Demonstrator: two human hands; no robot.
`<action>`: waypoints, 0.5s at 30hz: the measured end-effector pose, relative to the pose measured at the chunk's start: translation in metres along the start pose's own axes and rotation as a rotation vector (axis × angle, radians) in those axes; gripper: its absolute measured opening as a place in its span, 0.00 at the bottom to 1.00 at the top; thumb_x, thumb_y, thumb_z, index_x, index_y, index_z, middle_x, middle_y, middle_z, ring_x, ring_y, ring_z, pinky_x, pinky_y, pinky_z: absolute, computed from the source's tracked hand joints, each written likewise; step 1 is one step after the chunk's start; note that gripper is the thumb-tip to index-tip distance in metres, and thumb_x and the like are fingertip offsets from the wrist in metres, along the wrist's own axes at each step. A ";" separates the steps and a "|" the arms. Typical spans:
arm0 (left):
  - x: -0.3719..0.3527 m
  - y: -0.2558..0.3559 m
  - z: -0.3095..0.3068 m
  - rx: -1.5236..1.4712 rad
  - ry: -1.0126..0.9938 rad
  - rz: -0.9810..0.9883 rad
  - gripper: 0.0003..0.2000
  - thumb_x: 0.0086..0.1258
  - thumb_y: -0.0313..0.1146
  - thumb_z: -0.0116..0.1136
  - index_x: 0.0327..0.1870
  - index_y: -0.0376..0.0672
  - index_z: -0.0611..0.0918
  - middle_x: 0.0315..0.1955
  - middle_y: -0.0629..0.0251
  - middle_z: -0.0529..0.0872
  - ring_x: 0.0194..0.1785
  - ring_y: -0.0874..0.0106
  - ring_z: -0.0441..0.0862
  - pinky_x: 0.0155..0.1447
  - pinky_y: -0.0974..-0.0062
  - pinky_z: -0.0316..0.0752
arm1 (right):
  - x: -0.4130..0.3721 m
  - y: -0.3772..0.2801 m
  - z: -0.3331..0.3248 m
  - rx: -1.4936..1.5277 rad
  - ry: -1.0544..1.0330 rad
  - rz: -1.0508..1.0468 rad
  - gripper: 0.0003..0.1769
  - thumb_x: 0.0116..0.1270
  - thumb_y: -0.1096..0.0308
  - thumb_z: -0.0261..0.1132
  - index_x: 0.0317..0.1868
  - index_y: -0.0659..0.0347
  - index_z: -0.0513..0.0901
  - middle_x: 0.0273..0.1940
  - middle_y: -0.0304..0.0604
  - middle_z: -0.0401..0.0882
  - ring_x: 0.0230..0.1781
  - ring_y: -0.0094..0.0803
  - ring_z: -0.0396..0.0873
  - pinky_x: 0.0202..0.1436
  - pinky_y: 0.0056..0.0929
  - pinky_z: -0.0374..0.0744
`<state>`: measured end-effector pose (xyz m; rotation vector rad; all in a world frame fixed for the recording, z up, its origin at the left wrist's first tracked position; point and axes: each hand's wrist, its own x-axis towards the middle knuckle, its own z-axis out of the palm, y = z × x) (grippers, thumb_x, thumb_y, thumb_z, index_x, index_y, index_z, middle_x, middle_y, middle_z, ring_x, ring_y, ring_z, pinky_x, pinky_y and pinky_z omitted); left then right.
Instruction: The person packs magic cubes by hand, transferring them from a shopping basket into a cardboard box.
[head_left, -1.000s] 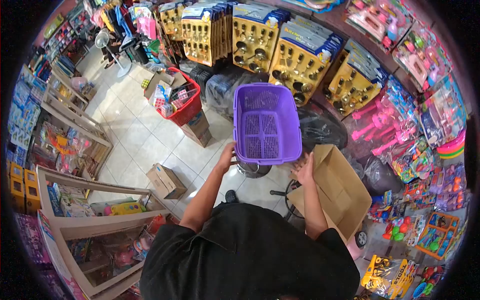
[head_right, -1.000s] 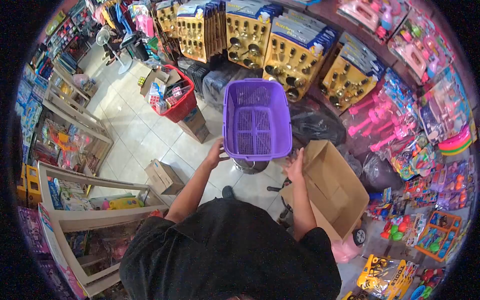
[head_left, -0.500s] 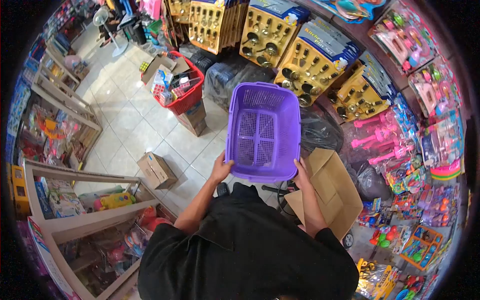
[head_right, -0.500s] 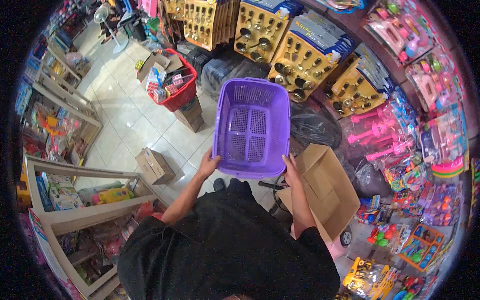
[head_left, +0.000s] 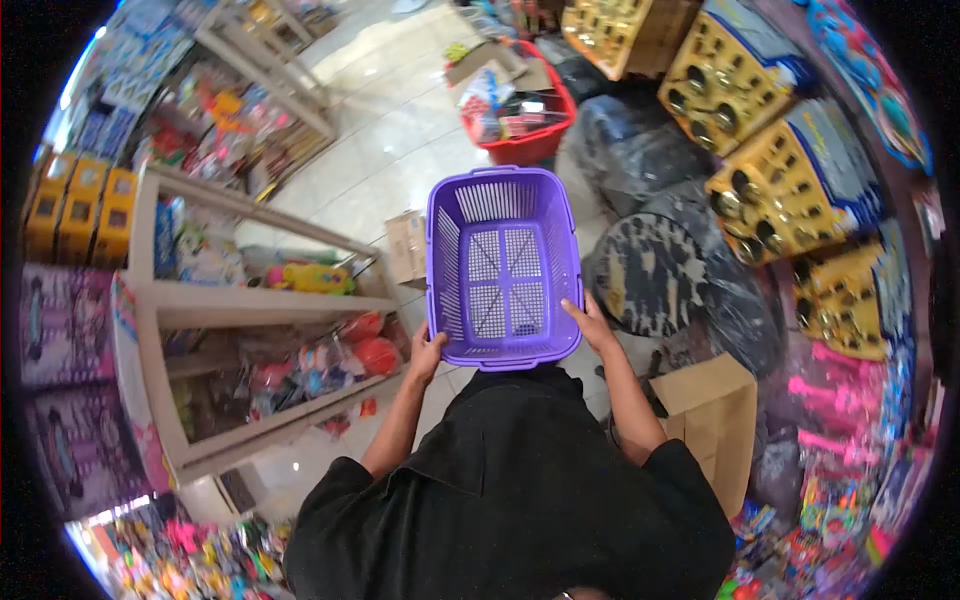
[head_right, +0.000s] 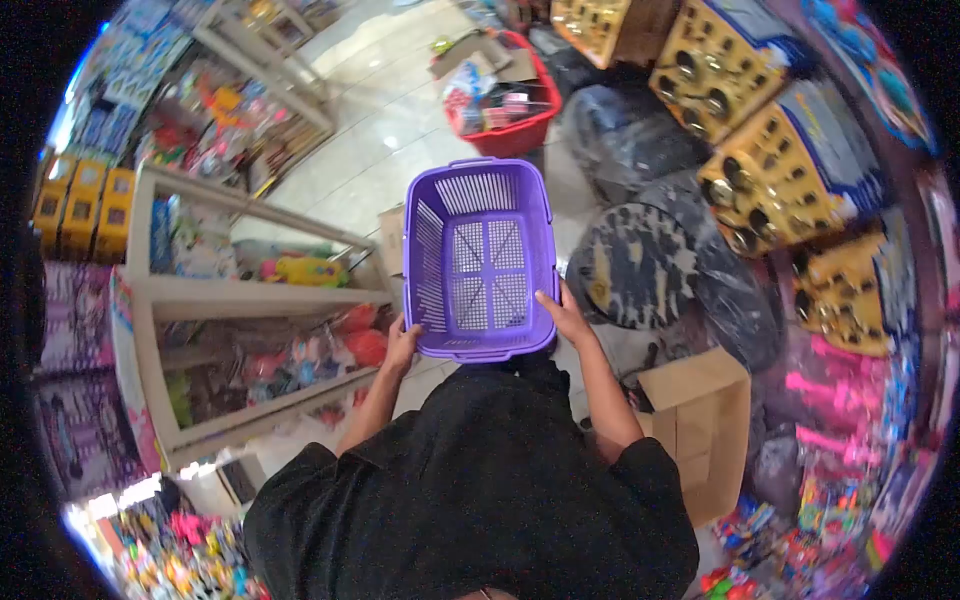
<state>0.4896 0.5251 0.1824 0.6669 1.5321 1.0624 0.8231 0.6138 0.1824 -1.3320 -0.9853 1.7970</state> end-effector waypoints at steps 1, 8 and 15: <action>-0.006 -0.007 -0.008 -0.007 0.057 0.017 0.20 0.56 0.22 0.50 0.52 0.33 0.76 0.37 0.66 0.83 0.37 0.76 0.78 0.43 0.79 0.73 | 0.015 0.007 0.007 0.015 -0.057 0.039 0.34 0.67 0.58 0.64 0.67 0.64 0.63 0.61 0.43 0.70 0.60 0.30 0.69 0.64 0.30 0.66; -0.058 -0.035 -0.047 -0.101 0.416 -0.016 0.23 0.55 0.20 0.49 0.55 0.34 0.76 0.36 0.69 0.81 0.36 0.78 0.76 0.41 0.80 0.71 | 0.054 0.036 0.070 -0.048 -0.399 0.160 0.29 0.70 0.60 0.59 0.66 0.66 0.64 0.56 0.45 0.74 0.57 0.30 0.72 0.62 0.30 0.69; -0.039 -0.044 -0.096 -0.174 0.505 -0.022 0.24 0.55 0.20 0.48 0.57 0.34 0.75 0.40 0.66 0.81 0.39 0.76 0.77 0.46 0.79 0.72 | 0.096 0.006 0.124 -0.259 -0.520 0.355 0.34 0.66 0.61 0.63 0.69 0.52 0.59 0.46 0.42 0.77 0.36 0.26 0.79 0.32 0.29 0.80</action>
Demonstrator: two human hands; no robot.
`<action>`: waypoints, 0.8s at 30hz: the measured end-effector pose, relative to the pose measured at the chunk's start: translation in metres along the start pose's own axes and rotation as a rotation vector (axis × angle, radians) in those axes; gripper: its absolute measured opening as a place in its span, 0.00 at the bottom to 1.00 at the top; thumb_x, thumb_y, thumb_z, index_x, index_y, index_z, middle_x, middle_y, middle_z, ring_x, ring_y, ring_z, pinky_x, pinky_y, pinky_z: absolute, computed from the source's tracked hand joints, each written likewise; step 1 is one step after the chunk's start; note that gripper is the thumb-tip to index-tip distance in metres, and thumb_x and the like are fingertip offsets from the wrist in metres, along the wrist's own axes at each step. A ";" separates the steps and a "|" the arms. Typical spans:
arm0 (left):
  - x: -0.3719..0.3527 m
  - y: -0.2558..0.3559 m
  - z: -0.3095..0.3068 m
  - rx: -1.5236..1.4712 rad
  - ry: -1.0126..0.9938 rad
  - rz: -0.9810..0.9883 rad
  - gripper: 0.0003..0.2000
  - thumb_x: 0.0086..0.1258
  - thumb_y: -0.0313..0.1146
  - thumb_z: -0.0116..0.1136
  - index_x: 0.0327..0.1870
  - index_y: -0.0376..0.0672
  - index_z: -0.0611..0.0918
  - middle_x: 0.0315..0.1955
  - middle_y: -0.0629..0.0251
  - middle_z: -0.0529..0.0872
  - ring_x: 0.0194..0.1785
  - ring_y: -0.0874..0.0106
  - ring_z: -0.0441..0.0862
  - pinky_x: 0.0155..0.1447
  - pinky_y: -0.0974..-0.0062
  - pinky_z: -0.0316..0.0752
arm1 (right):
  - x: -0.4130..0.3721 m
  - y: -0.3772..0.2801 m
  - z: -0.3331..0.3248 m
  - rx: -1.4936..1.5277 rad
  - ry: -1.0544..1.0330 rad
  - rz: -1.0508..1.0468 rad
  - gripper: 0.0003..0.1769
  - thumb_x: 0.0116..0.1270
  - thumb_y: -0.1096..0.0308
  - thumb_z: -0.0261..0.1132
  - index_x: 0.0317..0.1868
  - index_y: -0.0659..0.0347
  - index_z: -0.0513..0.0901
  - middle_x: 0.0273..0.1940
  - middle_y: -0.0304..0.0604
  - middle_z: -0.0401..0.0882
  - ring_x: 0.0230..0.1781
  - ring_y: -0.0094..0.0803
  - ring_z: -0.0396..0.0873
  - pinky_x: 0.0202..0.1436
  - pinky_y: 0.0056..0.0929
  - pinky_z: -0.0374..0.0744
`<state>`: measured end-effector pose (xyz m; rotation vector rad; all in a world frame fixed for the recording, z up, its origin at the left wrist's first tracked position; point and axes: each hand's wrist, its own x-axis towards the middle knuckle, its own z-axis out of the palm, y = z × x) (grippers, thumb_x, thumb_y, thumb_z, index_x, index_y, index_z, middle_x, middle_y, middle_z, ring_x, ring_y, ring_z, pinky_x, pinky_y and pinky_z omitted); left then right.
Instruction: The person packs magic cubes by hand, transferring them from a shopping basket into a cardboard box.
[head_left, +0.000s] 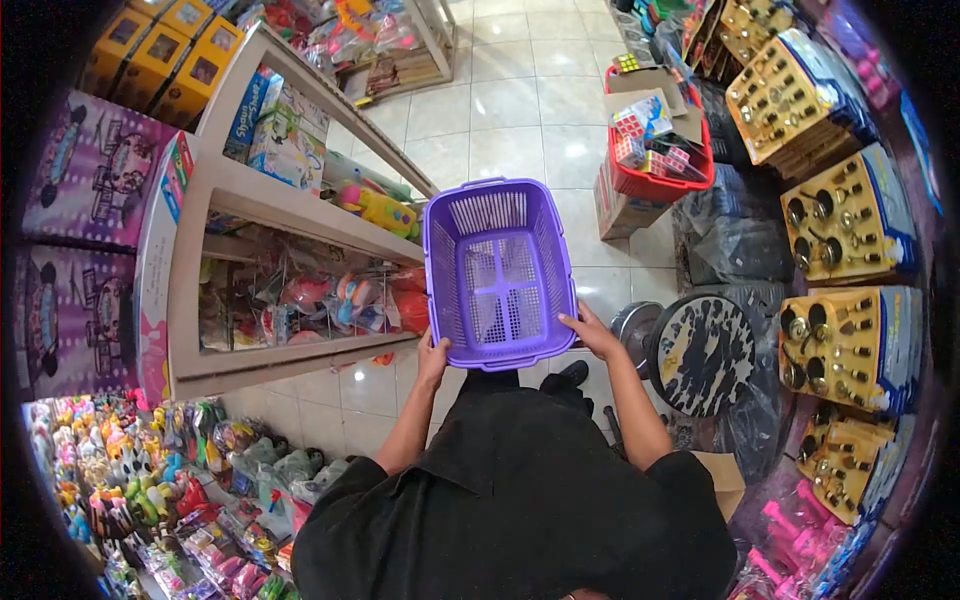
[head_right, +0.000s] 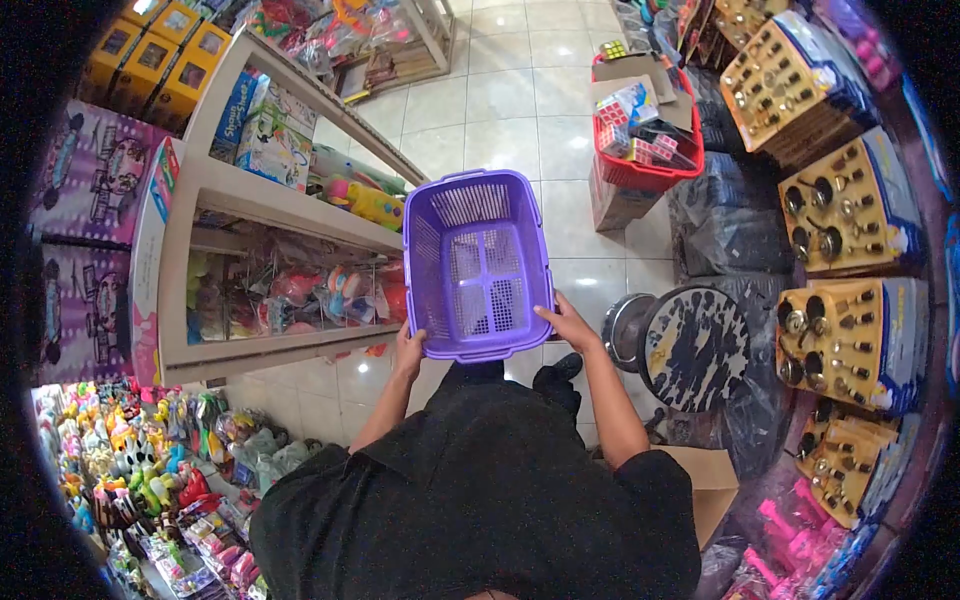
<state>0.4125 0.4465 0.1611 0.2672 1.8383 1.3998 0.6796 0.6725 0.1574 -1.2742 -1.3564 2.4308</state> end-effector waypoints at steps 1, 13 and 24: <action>0.016 -0.003 -0.001 -0.007 -0.006 0.036 0.23 0.55 0.20 0.48 0.57 0.33 0.75 0.40 0.66 0.81 0.39 0.75 0.78 0.47 0.79 0.73 | 0.013 -0.003 -0.002 -0.023 0.018 0.009 0.35 0.65 0.63 0.63 0.69 0.52 0.57 0.44 0.41 0.78 0.35 0.26 0.79 0.32 0.29 0.80; 0.285 -0.028 -0.029 0.685 -0.107 0.325 0.18 0.61 0.32 0.52 0.51 0.37 0.70 0.39 0.42 0.81 0.45 0.44 0.79 0.51 0.52 0.72 | 0.240 -0.003 0.003 -0.031 0.060 0.342 0.42 0.58 0.83 0.62 0.70 0.53 0.54 0.48 0.50 0.77 0.45 0.38 0.81 0.41 0.45 0.87; 0.435 -0.024 -0.033 0.960 -0.105 0.046 0.18 0.67 0.38 0.55 0.54 0.42 0.70 0.38 0.43 0.83 0.44 0.43 0.79 0.49 0.48 0.71 | 0.388 0.060 0.027 -0.312 0.331 0.210 0.38 0.52 0.79 0.68 0.63 0.54 0.61 0.27 0.46 0.81 0.31 0.33 0.83 0.34 0.33 0.82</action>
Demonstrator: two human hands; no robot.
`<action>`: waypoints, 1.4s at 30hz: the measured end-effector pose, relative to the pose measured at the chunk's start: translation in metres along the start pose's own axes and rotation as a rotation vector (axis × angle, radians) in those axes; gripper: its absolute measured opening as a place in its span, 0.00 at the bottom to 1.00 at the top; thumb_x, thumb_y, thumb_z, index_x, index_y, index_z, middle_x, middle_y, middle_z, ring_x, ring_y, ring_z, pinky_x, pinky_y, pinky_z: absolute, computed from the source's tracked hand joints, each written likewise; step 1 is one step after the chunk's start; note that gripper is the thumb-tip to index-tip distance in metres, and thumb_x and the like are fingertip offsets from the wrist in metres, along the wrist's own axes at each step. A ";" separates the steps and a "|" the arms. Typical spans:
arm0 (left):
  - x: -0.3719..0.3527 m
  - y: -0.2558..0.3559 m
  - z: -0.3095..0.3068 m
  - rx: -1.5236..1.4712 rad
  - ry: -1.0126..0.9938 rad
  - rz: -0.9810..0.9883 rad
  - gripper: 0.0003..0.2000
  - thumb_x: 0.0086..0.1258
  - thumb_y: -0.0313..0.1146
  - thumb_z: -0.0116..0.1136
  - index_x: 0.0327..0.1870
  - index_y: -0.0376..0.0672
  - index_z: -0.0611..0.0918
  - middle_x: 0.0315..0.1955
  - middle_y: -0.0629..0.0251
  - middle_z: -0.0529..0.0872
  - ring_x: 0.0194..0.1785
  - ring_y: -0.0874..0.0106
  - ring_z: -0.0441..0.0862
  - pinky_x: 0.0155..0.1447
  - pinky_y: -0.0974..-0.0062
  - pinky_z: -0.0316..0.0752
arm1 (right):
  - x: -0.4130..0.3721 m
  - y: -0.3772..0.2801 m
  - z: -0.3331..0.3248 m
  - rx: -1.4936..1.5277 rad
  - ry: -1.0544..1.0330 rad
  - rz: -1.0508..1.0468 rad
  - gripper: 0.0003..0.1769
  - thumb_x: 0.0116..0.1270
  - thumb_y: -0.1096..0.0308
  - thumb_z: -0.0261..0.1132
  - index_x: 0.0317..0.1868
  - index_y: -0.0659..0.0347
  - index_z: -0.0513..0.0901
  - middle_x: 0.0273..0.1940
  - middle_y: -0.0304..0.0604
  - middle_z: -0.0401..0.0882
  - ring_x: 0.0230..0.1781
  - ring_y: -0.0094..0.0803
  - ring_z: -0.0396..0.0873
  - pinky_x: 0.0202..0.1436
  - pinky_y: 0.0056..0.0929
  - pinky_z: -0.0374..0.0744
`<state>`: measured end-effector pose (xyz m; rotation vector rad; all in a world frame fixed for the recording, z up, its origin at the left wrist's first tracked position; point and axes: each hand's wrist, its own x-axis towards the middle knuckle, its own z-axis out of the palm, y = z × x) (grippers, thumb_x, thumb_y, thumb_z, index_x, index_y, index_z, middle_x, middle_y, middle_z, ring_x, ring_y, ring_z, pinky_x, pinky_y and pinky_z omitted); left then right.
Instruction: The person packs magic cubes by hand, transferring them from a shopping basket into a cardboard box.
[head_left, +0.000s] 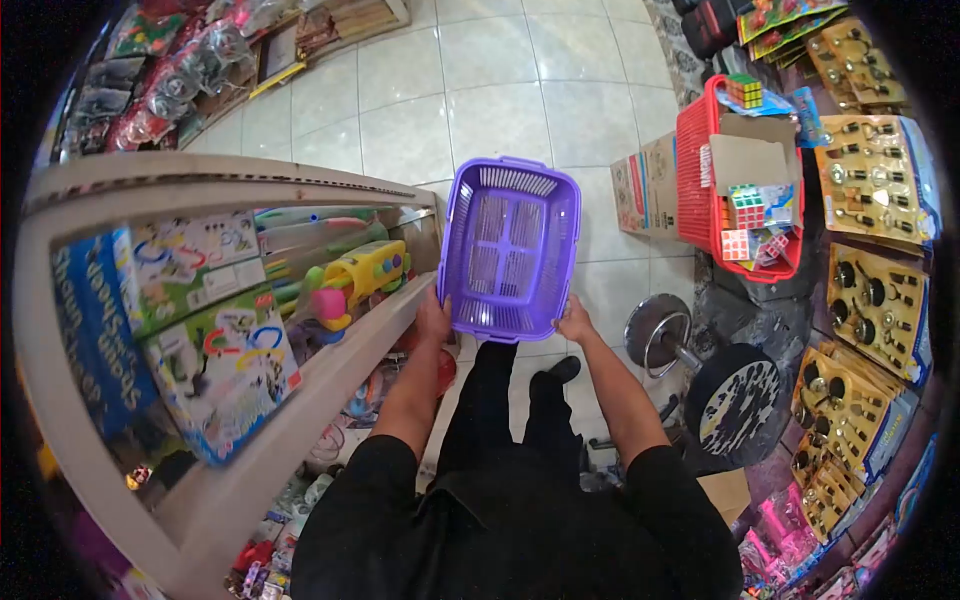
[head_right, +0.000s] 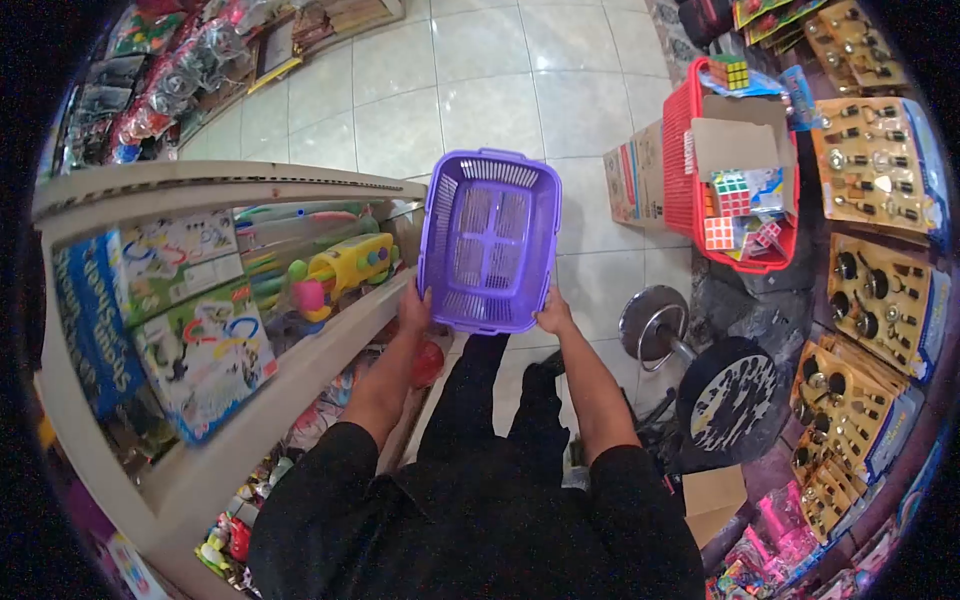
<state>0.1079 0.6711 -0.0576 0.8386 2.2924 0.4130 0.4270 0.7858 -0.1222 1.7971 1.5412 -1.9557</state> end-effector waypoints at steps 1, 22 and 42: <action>0.006 0.006 -0.002 -0.012 0.013 -0.020 0.19 0.67 0.39 0.55 0.55 0.42 0.70 0.38 0.43 0.83 0.45 0.43 0.79 0.49 0.48 0.71 | 0.016 0.011 0.005 -0.039 0.019 -0.051 0.38 0.51 0.78 0.69 0.62 0.54 0.62 0.26 0.46 0.81 0.31 0.32 0.83 0.35 0.31 0.81; 0.000 0.079 0.002 0.171 -0.097 -0.148 0.25 0.60 0.42 0.61 0.58 0.46 0.71 0.61 0.55 0.69 0.65 0.53 0.66 0.64 0.60 0.64 | -0.074 -0.004 -0.040 0.145 0.121 0.191 0.28 0.61 0.59 0.64 0.60 0.60 0.74 0.53 0.56 0.78 0.55 0.40 0.76 0.59 0.33 0.72; -0.074 0.182 0.089 0.168 -0.610 0.089 0.23 0.63 0.51 0.57 0.45 0.36 0.82 0.35 0.52 0.86 0.42 0.62 0.83 0.48 0.66 0.76 | -0.144 0.077 -0.176 -0.146 -0.024 0.018 0.24 0.62 0.51 0.63 0.52 0.60 0.81 0.50 0.49 0.81 0.53 0.37 0.77 0.60 0.32 0.72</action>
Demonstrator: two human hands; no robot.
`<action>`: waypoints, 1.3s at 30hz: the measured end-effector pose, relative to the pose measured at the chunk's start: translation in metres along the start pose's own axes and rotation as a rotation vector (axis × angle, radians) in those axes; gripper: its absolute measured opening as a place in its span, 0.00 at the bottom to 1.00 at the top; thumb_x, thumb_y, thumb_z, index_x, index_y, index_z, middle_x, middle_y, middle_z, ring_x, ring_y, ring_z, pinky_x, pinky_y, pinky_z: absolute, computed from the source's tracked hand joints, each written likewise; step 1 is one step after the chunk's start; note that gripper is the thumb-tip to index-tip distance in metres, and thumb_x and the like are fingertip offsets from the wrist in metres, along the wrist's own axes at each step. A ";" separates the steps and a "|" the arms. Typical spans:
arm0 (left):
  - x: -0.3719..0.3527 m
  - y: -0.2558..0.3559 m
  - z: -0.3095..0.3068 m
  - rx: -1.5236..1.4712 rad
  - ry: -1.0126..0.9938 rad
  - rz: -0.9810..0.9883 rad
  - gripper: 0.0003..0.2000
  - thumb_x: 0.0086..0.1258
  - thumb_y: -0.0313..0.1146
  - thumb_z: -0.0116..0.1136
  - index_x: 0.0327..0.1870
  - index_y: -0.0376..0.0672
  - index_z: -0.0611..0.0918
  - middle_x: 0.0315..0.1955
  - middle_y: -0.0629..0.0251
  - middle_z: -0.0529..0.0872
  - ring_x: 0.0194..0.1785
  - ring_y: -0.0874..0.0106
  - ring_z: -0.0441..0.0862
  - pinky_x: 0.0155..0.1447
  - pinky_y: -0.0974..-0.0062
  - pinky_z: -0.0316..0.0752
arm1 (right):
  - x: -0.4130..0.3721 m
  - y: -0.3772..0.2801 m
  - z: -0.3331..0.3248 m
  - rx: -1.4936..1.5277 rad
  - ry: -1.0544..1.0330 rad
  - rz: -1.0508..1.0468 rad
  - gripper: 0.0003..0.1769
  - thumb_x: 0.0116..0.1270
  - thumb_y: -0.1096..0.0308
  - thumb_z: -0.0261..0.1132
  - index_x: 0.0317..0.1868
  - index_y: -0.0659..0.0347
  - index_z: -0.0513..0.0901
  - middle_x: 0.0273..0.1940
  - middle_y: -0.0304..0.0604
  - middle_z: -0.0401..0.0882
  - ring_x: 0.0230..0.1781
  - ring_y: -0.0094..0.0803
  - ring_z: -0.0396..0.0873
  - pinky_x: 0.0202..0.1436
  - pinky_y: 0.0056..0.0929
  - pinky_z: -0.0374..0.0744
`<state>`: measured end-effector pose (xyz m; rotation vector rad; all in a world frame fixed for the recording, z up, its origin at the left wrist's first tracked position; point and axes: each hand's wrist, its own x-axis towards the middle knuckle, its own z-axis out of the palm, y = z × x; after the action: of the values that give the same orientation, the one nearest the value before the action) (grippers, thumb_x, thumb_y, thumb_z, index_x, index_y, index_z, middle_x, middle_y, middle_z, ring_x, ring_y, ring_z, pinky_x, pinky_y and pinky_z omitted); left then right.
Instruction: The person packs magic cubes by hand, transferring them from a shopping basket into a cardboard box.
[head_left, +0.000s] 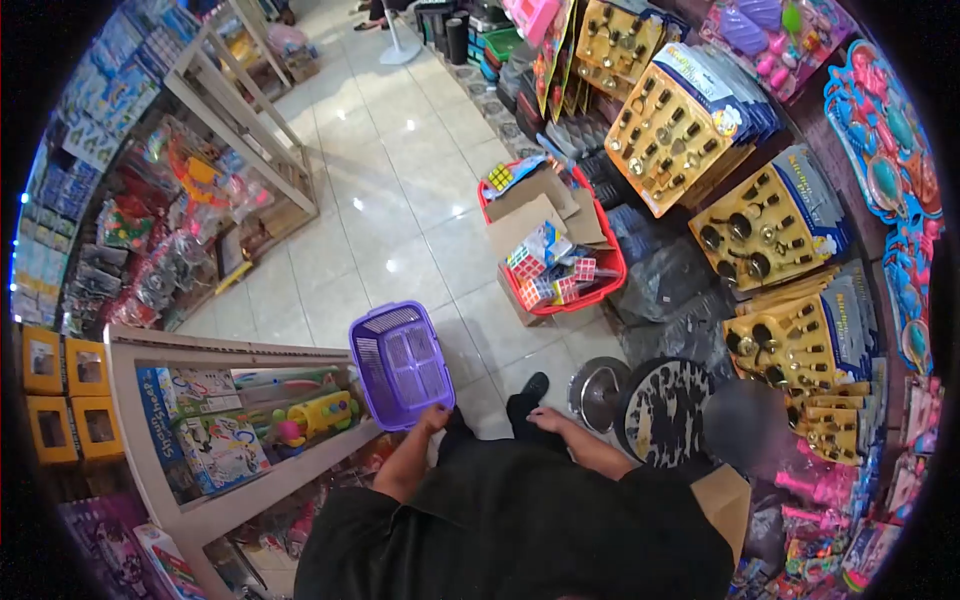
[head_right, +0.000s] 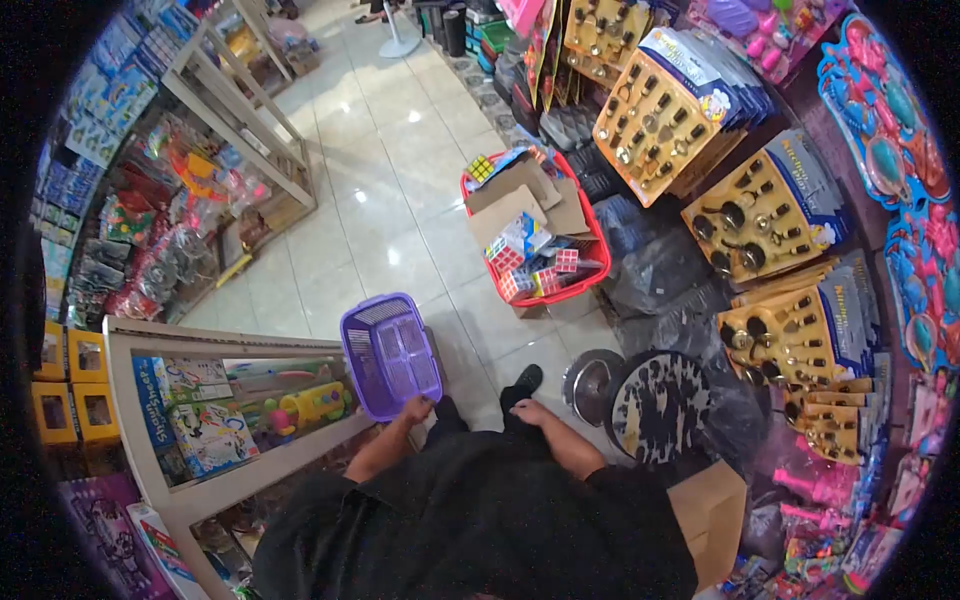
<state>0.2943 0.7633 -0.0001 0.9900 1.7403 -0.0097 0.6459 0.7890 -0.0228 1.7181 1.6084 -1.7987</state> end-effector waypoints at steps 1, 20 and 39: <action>0.018 -0.023 0.026 -0.088 0.001 -0.014 0.22 0.63 0.50 0.57 0.43 0.36 0.83 0.34 0.51 0.86 0.41 0.62 0.83 0.48 0.66 0.76 | 0.002 -0.004 -0.026 0.040 -0.047 -0.024 0.22 0.62 0.52 0.63 0.49 0.61 0.82 0.47 0.49 0.82 0.51 0.36 0.78 0.58 0.32 0.73; 0.118 0.239 -0.087 -0.720 0.189 0.261 0.15 0.72 0.47 0.47 0.48 0.47 0.78 0.35 0.69 0.81 0.35 0.73 0.82 0.33 0.73 0.73 | -0.011 -0.042 -0.222 1.130 0.258 -0.110 0.28 0.67 0.43 0.58 0.60 0.49 0.68 0.53 0.43 0.76 0.52 0.39 0.76 0.53 0.42 0.73; 0.276 0.478 -0.282 -0.159 0.330 0.532 0.19 0.64 0.46 0.55 0.45 0.41 0.84 0.38 0.56 0.86 0.44 0.64 0.83 0.49 0.68 0.76 | 0.020 -0.125 -0.232 1.350 0.589 -0.118 0.24 0.73 0.48 0.52 0.62 0.49 0.64 0.52 0.42 0.76 0.49 0.38 0.80 0.49 0.50 0.81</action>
<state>0.3460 1.3710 0.1106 1.3610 1.6822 0.6551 0.6876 1.0253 0.0885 2.8632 0.3862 -2.9280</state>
